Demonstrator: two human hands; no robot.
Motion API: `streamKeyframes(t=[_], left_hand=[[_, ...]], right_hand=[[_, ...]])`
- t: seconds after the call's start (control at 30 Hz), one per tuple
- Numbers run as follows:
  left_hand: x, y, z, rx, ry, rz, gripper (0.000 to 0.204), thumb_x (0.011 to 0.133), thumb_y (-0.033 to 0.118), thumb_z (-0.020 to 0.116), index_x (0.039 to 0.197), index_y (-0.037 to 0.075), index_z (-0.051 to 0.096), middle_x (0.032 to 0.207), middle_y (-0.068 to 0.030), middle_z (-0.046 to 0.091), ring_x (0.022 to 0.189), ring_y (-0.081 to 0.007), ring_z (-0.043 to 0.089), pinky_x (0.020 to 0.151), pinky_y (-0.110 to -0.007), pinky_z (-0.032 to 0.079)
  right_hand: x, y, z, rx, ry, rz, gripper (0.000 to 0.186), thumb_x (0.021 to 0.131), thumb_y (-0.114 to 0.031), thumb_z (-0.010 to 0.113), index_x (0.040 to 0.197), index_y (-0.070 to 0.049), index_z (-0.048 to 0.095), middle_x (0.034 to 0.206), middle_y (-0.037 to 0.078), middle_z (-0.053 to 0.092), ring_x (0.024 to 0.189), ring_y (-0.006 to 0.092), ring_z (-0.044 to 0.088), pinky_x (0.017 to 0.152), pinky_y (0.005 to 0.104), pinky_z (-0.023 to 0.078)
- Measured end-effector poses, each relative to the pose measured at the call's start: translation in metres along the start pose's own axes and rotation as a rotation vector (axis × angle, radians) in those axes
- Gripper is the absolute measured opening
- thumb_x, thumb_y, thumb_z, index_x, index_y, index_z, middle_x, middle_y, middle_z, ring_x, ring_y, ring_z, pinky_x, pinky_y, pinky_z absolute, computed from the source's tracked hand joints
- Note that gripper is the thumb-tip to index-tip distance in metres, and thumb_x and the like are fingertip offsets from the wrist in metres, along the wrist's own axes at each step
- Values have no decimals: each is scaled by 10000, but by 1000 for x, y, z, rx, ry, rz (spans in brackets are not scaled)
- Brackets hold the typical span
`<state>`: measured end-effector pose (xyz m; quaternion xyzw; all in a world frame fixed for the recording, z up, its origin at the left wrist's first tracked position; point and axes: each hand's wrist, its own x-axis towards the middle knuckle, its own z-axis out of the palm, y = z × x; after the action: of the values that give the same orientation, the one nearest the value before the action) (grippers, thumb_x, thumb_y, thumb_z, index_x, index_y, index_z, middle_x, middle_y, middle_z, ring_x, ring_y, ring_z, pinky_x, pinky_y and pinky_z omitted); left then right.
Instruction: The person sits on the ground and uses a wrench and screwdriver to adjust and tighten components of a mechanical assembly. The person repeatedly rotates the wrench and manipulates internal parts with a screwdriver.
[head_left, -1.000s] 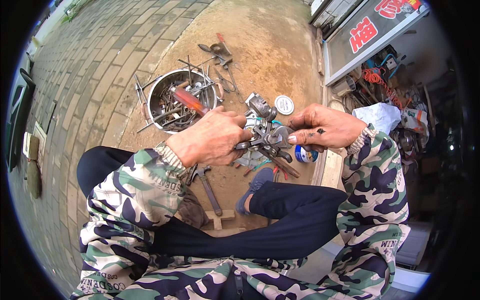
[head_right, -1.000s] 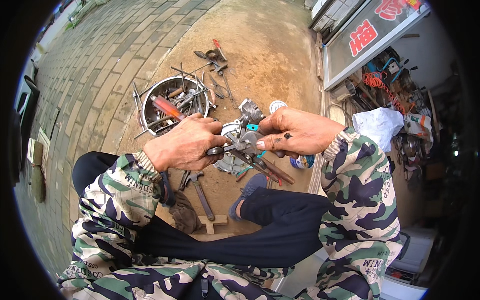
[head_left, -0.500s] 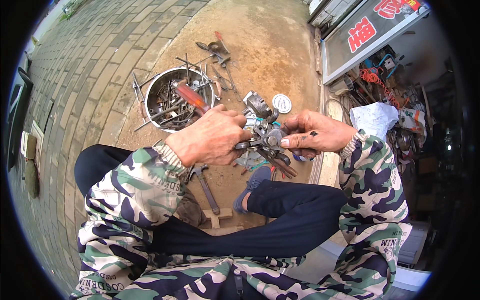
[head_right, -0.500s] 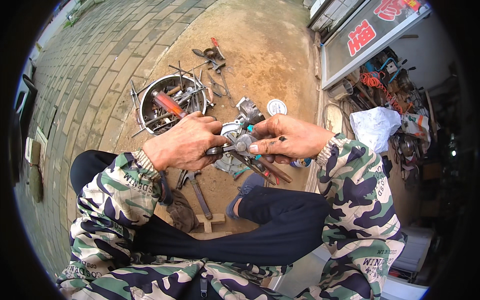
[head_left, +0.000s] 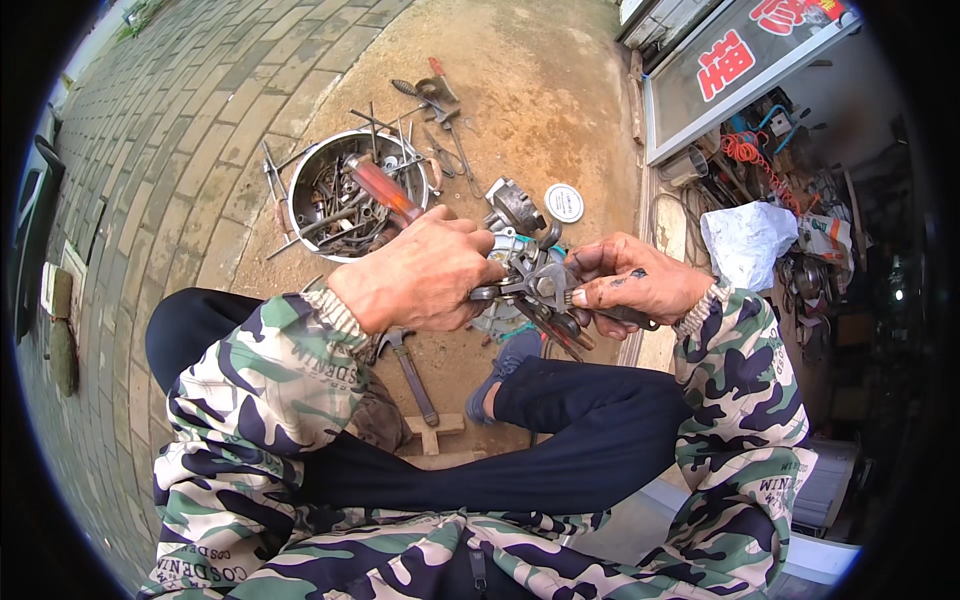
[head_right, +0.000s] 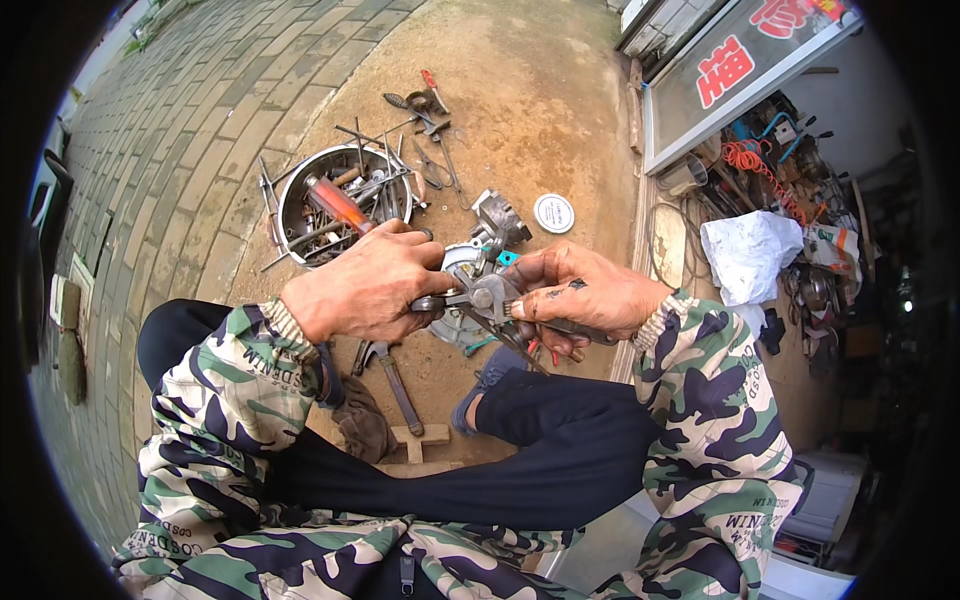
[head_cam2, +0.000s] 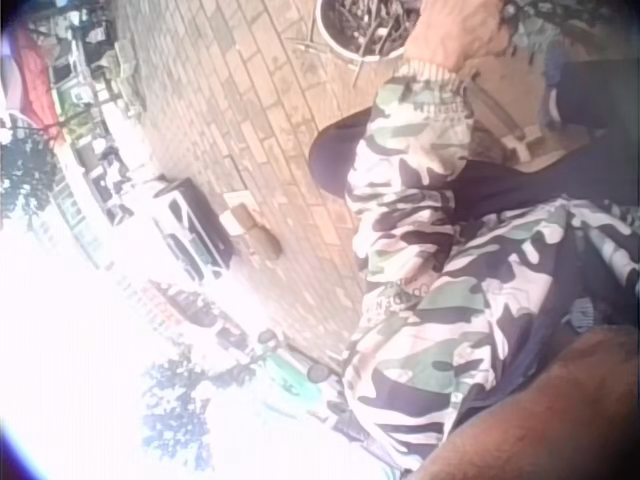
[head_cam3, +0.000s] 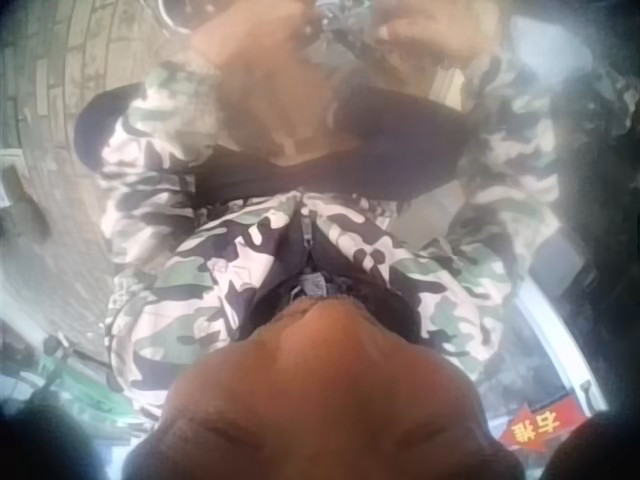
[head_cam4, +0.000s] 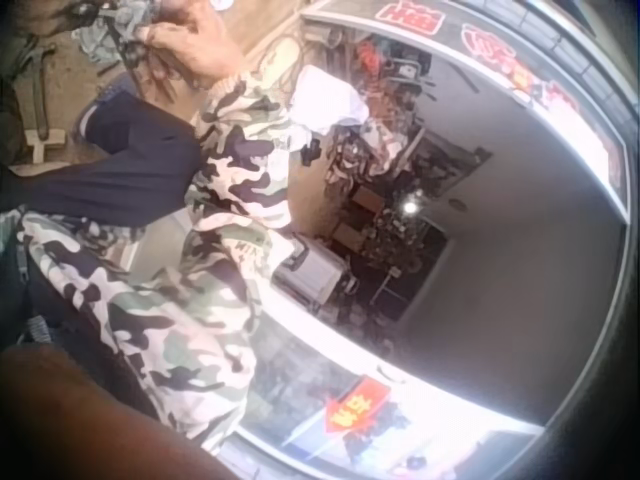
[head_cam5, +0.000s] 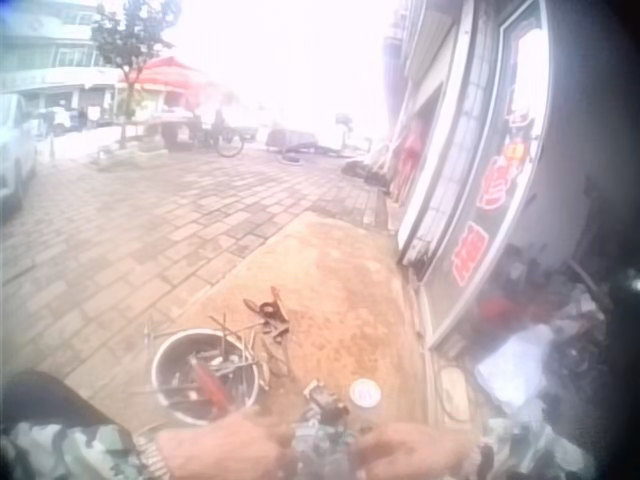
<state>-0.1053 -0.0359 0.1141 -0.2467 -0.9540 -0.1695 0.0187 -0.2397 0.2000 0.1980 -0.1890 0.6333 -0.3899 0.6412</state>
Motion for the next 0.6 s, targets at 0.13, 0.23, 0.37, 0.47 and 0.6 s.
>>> streamKeyframes(t=[0.13, 0.23, 0.37, 0.47, 0.6], left_hand=[[-3, 0, -1, 4, -6, -16, 281, 789, 238, 731, 1043, 120, 734, 929, -76, 604, 943, -269, 623, 844, -426, 467], [-2, 2, -1, -1, -18, -20, 283, 796, 236, 729, 1052, 114, 733, 928, -79, 602, 954, -271, 625, 838, -429, 468], [-1, 1, 0, -7, -8, -27, 280, 811, 231, 723, 1056, 95, 721, 921, -91, 600, 947, -285, 629, 820, -435, 477], [-2, 1, -2, -20, -11, -57, 267, 823, 234, 721, 1036, 74, 704, 917, -106, 597, 925, -310, 633, 805, -453, 490], [-2, -1, -2, -56, -11, -98, 242, 841, 234, 715, 986, 44, 679, 918, -127, 593, 909, -344, 635, 804, -477, 504]], right_hand=[[2, 5, -2, -3, -31, -22, 310, 986, -159, 638, 1236, 16, 590, 812, 63, 649, 519, 70, 580, 435, 201, 406], [0, 4, -1, -47, -20, -14, 314, 996, -175, 638, 1239, 17, 584, 806, 57, 644, 516, 62, 574, 433, 197, 400], [-5, 5, 6, -51, 68, -17, 290, 1009, -201, 643, 1192, 17, 589, 800, 46, 636, 511, 66, 577, 434, 198, 410], [-11, 2, 22, -122, 196, -77, 314, 1007, -229, 667, 1150, 45, 609, 767, 37, 625, 504, 85, 578, 438, 222, 434], [-18, 2, 33, -164, 312, -68, 314, 1009, -262, 672, 1073, 41, 627, 700, 11, 586, 499, 81, 564, 454, 227, 451]])
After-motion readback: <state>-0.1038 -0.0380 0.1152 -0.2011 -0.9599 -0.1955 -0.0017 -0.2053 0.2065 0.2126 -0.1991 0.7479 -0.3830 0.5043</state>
